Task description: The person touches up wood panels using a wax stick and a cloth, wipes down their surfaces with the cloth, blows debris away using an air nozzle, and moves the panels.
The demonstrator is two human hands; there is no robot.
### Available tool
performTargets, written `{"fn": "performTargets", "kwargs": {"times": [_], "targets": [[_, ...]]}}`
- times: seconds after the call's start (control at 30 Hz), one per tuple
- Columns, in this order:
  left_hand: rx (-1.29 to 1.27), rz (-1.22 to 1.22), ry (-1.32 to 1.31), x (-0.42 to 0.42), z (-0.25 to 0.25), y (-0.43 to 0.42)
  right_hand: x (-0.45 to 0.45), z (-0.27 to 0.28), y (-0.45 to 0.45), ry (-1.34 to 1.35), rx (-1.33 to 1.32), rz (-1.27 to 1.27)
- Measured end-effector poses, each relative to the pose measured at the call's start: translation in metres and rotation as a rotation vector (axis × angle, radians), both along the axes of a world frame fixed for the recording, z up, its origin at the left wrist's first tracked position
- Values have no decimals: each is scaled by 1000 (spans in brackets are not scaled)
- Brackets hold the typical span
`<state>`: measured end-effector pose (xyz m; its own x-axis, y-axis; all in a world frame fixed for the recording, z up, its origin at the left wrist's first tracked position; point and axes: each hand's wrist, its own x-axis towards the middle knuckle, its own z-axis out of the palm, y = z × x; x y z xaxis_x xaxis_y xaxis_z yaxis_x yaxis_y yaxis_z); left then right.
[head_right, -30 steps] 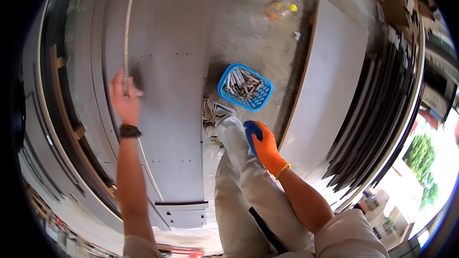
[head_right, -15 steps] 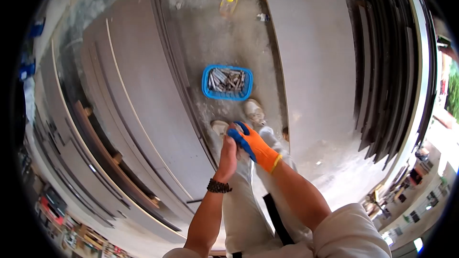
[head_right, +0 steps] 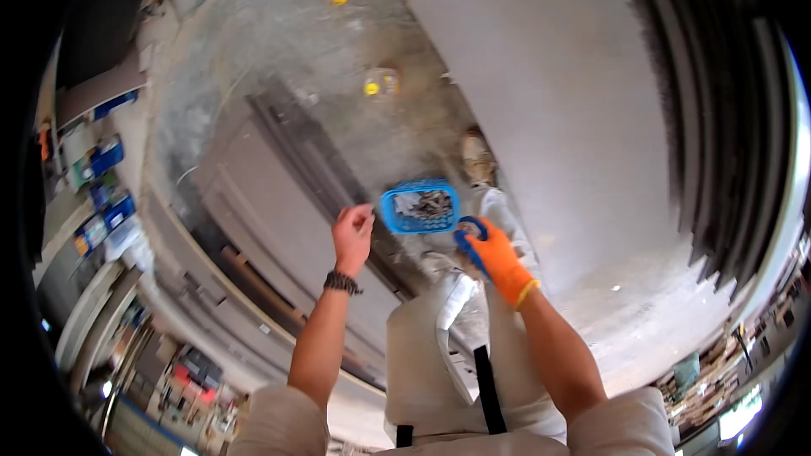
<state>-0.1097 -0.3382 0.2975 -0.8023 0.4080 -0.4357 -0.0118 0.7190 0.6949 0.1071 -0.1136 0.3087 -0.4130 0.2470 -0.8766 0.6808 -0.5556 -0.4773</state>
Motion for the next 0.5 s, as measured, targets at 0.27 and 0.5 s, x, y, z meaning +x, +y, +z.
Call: {"fn": "performTargets", "kwargs": {"times": [0.27, 0.5], "targets": [[-244, -481, 220, -260, 11, 81, -55, 32, 80, -10, 151, -91], [-511, -938, 302, -413, -46, 172, -135, 47, 89, -163, 97, -396]]}}
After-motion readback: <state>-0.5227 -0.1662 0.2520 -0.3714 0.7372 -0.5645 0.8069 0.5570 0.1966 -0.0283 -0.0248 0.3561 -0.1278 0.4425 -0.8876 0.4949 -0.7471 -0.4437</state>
